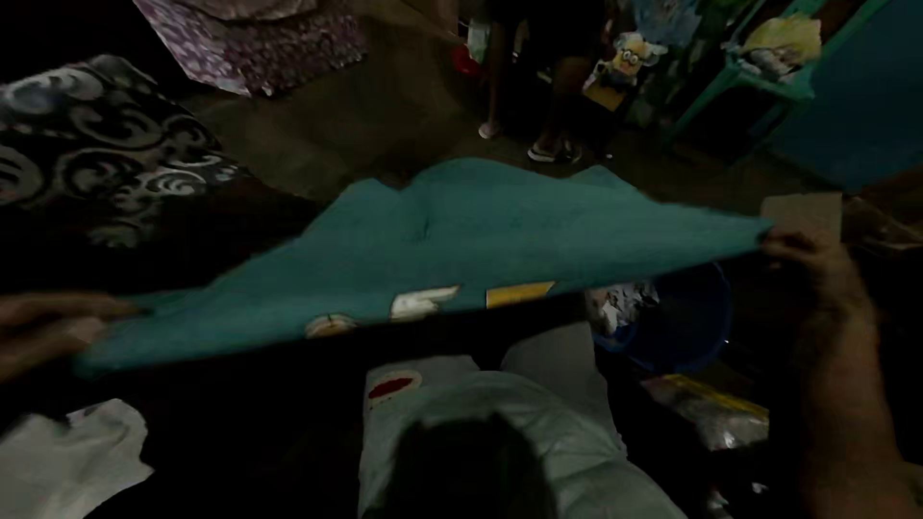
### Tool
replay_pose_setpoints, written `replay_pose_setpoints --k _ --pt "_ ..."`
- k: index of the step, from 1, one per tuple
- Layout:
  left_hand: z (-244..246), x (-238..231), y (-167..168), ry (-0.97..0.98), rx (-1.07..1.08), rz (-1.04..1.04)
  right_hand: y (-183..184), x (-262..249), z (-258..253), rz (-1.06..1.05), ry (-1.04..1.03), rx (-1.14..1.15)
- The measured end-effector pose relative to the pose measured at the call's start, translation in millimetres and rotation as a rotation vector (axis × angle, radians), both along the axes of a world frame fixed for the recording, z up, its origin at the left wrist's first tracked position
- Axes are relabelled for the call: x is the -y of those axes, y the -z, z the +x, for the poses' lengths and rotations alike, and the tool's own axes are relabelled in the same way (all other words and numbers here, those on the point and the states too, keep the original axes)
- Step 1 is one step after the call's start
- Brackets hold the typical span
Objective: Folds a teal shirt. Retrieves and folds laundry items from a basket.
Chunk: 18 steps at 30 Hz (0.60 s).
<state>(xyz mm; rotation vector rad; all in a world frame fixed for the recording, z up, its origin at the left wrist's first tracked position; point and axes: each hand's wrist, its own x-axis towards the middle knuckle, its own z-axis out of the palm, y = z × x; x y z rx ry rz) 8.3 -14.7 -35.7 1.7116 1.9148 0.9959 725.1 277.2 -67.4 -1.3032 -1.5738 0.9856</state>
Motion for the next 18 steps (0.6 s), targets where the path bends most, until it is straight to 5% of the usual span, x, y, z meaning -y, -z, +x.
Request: replay_pose_setpoints --k 4,7,11,18 --pt "44.9 33.4 99.6 -0.141 0.169 -0.522 97.8 40.1 16.9 -0.372 -0.111 0.316" --pt "55.4 48.5 145.8 -0.199 0.206 -0.627 142.8 58.4 14.9 -0.480 -0.005 0.182" --pt "56.3 59.7 160.0 -0.286 0.288 -0.592 153.3 58.3 9.2 -0.490 0.070 0.093" --pt "70.6 76.2 152.8 -0.244 0.284 -0.697 134.3 42.0 18.6 -0.455 0.064 0.289"
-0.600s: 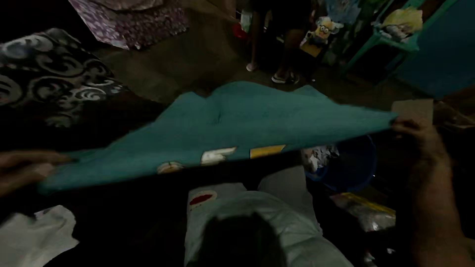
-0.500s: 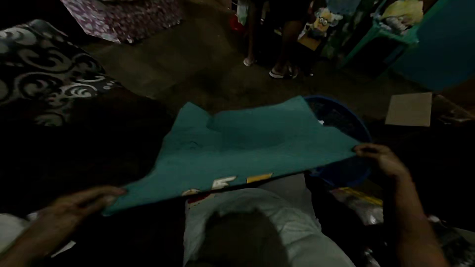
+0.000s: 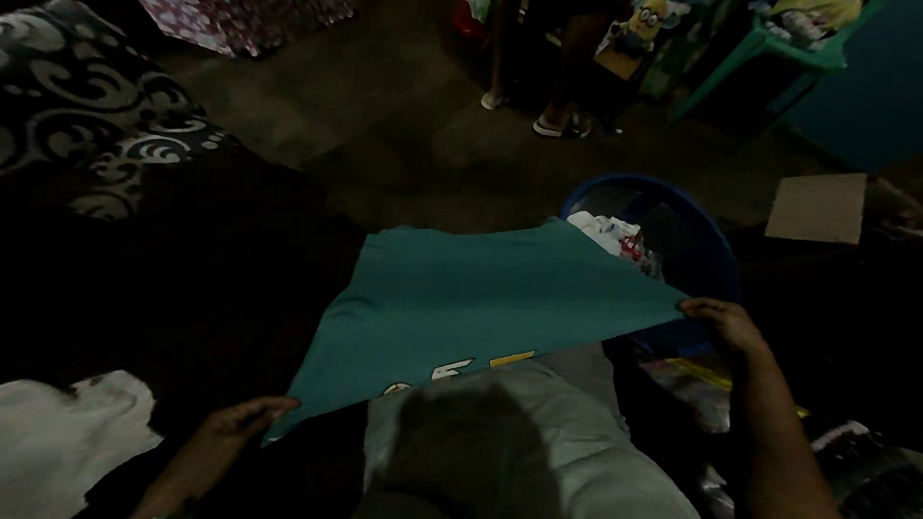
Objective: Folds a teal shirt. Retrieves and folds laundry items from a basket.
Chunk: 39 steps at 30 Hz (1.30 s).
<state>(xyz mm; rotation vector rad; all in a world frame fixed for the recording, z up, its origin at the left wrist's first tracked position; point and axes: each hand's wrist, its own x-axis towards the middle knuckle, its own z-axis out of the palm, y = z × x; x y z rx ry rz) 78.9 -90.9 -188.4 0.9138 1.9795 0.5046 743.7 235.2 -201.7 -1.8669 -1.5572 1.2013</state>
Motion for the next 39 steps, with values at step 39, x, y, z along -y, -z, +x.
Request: replay_pose_setpoints --k 39 --pt "17.2 -97.4 5.4 0.496 -0.010 0.318 2.5 44.3 -356.8 0.836 -1.583 -0.076"
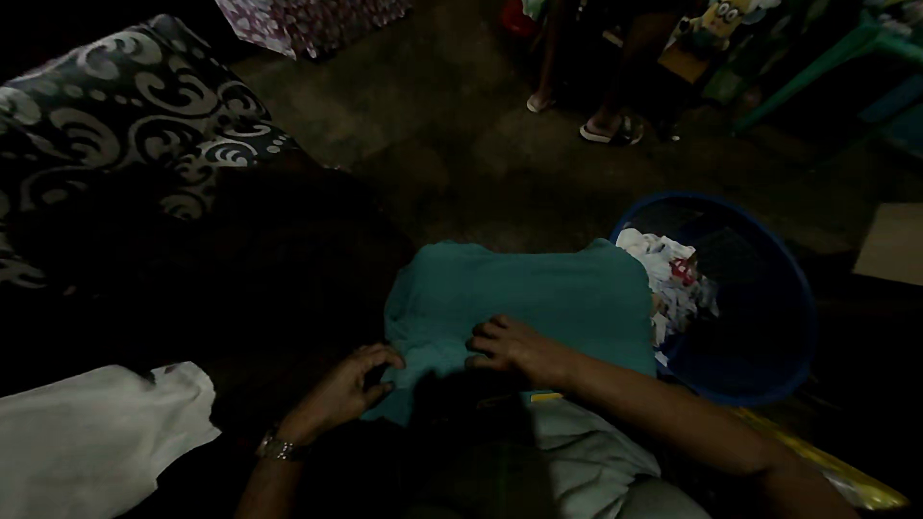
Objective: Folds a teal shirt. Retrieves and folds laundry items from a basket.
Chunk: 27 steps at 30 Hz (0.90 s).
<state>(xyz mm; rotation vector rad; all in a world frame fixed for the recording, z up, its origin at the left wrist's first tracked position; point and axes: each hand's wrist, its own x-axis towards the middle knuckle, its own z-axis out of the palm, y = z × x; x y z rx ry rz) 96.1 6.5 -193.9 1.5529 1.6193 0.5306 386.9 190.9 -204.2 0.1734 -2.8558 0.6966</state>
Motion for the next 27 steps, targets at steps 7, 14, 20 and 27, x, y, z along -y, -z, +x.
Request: replay_pose_setpoints --k 7,14,20,27 --pt "-12.9 -60.7 9.7 -0.632 0.119 -0.101 -25.8 -132.8 46.1 -0.230 0.710 0.239" --pt "-15.3 -161.1 36.3 -0.916 0.535 -0.442 -30.7 -222.1 63.4 -0.616 0.965 0.907" --pt "-7.7 -188.1 15.6 -0.886 0.490 -0.461 -7.5 -239.9 90.3 -0.603 0.984 0.924" --pt "-35.1 -188.0 4.0 -0.901 0.644 -0.088 -43.6 -250.4 141.3 -0.314 0.952 0.947"
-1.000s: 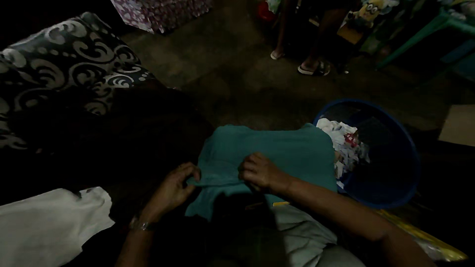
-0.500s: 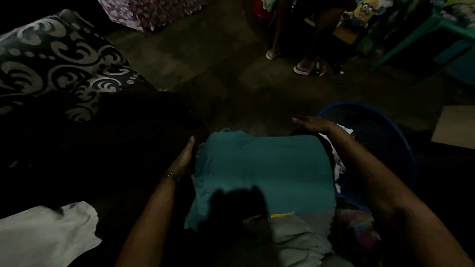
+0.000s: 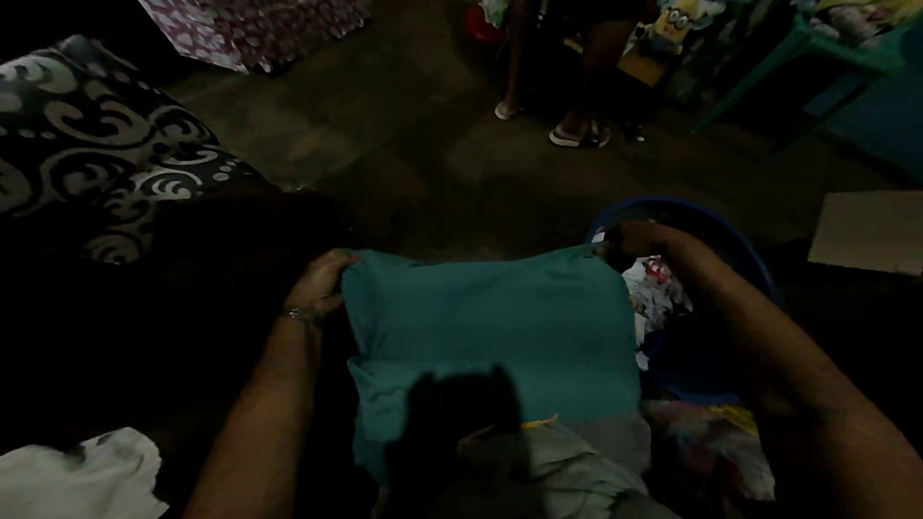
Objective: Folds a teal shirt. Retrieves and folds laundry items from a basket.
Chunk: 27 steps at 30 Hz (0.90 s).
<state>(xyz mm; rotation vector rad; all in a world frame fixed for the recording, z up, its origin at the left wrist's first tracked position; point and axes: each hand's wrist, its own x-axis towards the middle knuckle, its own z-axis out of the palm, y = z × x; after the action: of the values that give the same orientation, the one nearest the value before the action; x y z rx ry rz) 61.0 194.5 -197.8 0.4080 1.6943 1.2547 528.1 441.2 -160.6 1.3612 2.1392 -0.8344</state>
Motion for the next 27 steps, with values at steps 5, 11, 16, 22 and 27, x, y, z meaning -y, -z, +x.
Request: replay_pose_setpoints --k 5,11,16,22,27 --pt "-8.6 24.1 -52.3 0.003 -0.218 0.279 -18.4 18.2 56.4 0.674 -0.145 -0.286" --pt "-9.4 100.6 -93.7 0.160 -0.519 0.435 -62.4 110.6 114.4 0.829 0.001 -0.531" --pt "26.2 192.5 -76.1 0.189 -0.336 0.360 -24.1 189.3 167.9 0.581 0.073 -0.612" --pt "73.3 239.5 12.5 0.251 -0.106 -0.003 3.9 227.4 119.1 0.265 0.133 -0.537" --pt "102.2 222.7 29.0 -0.040 -0.055 -0.140 -0.9 243.9 -23.3 0.145 -0.131 -0.748"
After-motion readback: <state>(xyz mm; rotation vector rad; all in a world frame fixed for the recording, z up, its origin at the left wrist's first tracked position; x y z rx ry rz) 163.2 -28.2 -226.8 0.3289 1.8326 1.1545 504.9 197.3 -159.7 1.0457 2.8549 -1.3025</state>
